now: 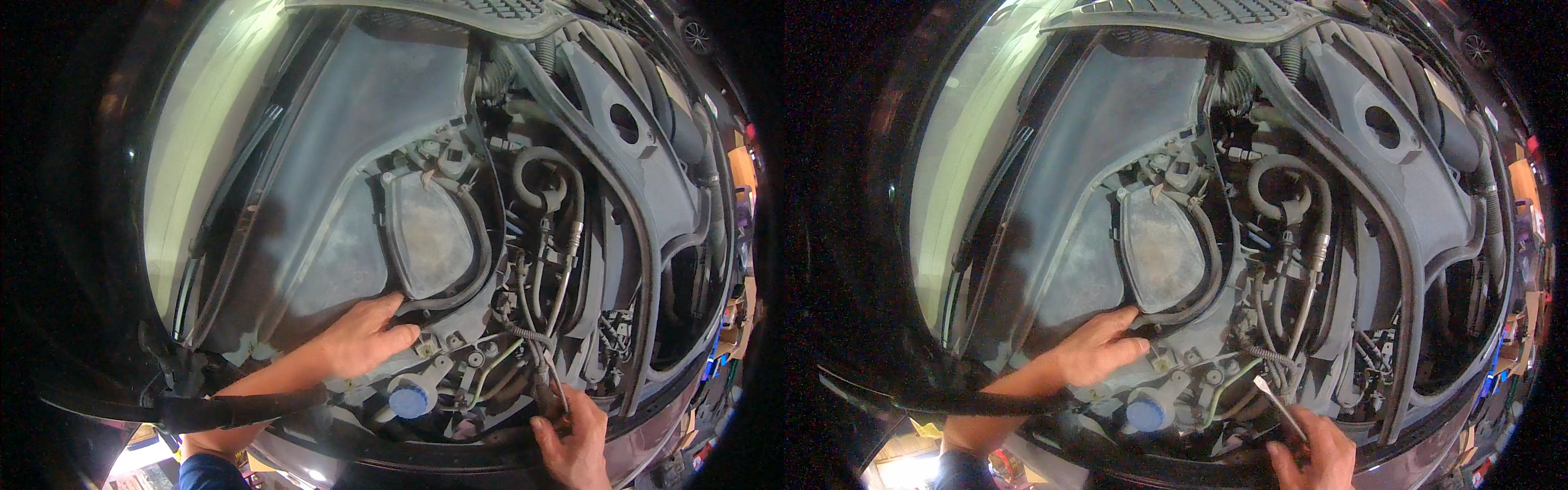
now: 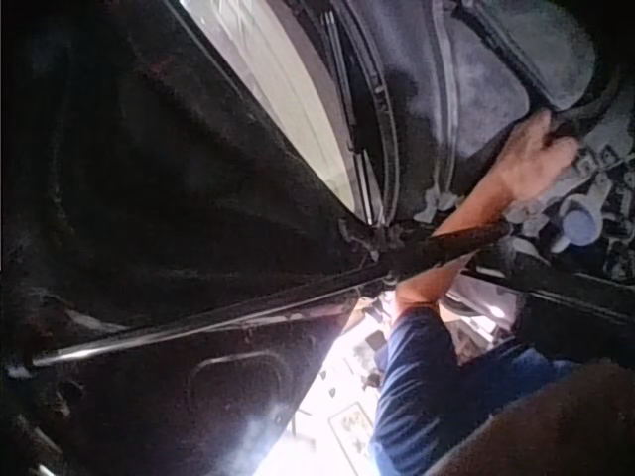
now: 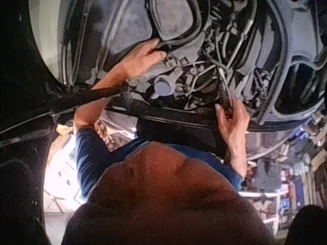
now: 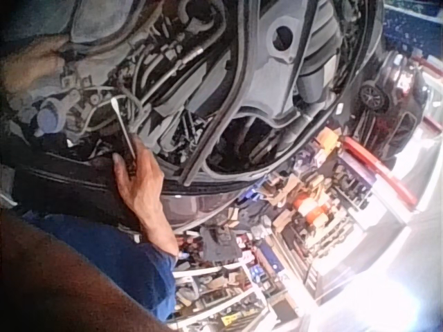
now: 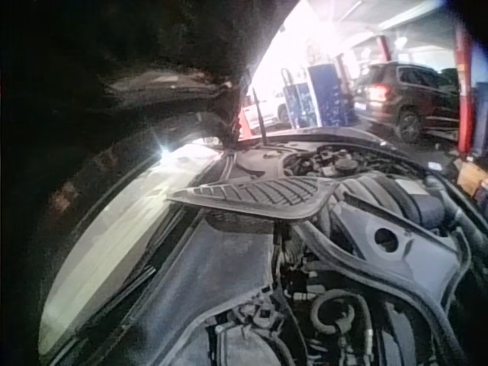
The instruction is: The person works under the hood of a car, using a wrench to loosen and tighten bolts on engine components. He walks to a tool cart to retrieve a different wrench, then returns to continue adjusting parts within the engine bay.
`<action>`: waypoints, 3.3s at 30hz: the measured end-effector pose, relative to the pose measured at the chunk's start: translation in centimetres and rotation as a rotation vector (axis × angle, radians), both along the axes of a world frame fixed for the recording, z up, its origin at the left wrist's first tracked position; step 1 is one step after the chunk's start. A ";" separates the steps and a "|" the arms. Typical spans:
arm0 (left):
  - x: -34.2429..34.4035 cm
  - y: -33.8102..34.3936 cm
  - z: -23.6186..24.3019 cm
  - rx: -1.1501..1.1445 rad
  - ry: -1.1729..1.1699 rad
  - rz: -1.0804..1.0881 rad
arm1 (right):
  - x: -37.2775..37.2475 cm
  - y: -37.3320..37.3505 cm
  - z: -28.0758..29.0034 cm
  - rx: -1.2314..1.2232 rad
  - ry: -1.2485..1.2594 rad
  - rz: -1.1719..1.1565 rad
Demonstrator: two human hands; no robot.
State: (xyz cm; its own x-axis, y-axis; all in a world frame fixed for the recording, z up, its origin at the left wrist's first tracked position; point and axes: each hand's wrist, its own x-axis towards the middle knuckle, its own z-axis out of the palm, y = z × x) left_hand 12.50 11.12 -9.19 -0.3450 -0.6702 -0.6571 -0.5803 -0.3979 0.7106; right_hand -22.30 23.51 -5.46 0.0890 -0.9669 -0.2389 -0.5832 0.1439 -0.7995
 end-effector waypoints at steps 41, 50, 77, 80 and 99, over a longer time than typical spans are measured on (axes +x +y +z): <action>0.5 1.1 1.5 0.159 0.036 0.074 | -1.4 -1.0 -2.4 -0.201 -0.048 0.037; 1.8 0.5 -0.5 0.030 -0.189 0.111 | -1.4 -1.2 -3.4 -0.289 -0.028 -0.048; 0.8 0.9 1.1 0.107 0.173 -0.003 | -0.9 -1.2 -1.1 -0.012 0.030 -0.034; 1.2 0.5 -0.2 0.188 0.310 0.083 | -0.7 -1.4 -0.6 0.033 0.050 -0.047; 1.5 0.9 -1.6 0.144 0.262 0.116 | 0.1 -0.9 0.4 0.037 -0.012 -0.010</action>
State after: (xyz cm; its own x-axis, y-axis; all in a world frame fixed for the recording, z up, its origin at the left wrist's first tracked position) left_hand 14.03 12.06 -10.81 -0.4422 -0.6217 -0.6465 -0.3296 -0.5577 0.7618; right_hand -22.18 22.56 -5.07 0.0828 -0.9583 -0.2736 -0.5723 0.1790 -0.8002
